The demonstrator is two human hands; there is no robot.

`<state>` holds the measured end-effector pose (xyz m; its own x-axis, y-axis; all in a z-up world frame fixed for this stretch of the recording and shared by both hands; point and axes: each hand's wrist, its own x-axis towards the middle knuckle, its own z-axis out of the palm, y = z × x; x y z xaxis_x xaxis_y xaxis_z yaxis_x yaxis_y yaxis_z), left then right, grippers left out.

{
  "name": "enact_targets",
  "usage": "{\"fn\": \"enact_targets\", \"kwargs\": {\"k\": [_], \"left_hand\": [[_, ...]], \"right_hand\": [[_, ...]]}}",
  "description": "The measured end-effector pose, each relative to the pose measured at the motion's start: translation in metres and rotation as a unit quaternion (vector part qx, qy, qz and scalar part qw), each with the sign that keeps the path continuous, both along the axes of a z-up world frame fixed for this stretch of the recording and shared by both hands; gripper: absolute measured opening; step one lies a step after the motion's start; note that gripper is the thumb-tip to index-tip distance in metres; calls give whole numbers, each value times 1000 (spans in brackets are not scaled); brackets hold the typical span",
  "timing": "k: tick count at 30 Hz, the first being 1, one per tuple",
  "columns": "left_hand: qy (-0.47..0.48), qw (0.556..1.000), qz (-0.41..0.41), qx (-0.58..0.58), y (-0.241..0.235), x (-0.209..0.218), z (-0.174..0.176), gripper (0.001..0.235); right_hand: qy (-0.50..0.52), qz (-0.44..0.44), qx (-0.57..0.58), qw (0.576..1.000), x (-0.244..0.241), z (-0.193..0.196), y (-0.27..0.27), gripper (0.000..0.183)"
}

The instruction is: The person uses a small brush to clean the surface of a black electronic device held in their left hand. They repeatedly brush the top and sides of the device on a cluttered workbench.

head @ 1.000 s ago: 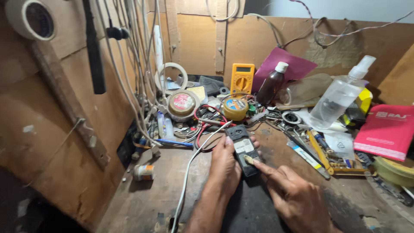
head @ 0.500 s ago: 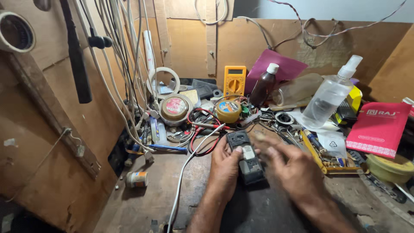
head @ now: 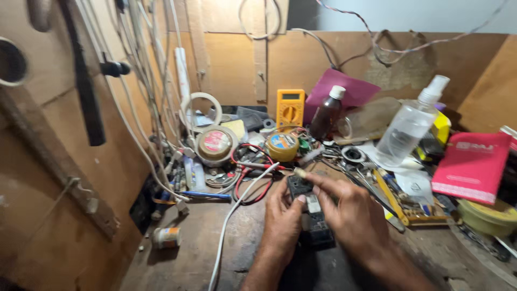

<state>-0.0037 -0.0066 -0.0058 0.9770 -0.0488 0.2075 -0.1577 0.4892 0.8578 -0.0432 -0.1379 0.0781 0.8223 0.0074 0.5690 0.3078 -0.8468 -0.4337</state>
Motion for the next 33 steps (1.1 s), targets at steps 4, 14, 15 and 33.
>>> {"fn": "enact_targets", "kwargs": {"k": [4,14,15,33], "left_hand": [[-14,1000,-3,26,8,1,-5,48],[-28,998,-41,-35,2,12,-1,43],[-54,998,-30,-18,2,7,-6,44],[15,999,-15,-36,4,13,-18,38]], "right_hand": [[98,-52,108,988,-1,-6,14,29],[101,-58,131,985,9,1,-5,31],[90,-19,180,979,4,-8,-5,32],[87,-106,-8,990,-35,-38,-6,36]]}}
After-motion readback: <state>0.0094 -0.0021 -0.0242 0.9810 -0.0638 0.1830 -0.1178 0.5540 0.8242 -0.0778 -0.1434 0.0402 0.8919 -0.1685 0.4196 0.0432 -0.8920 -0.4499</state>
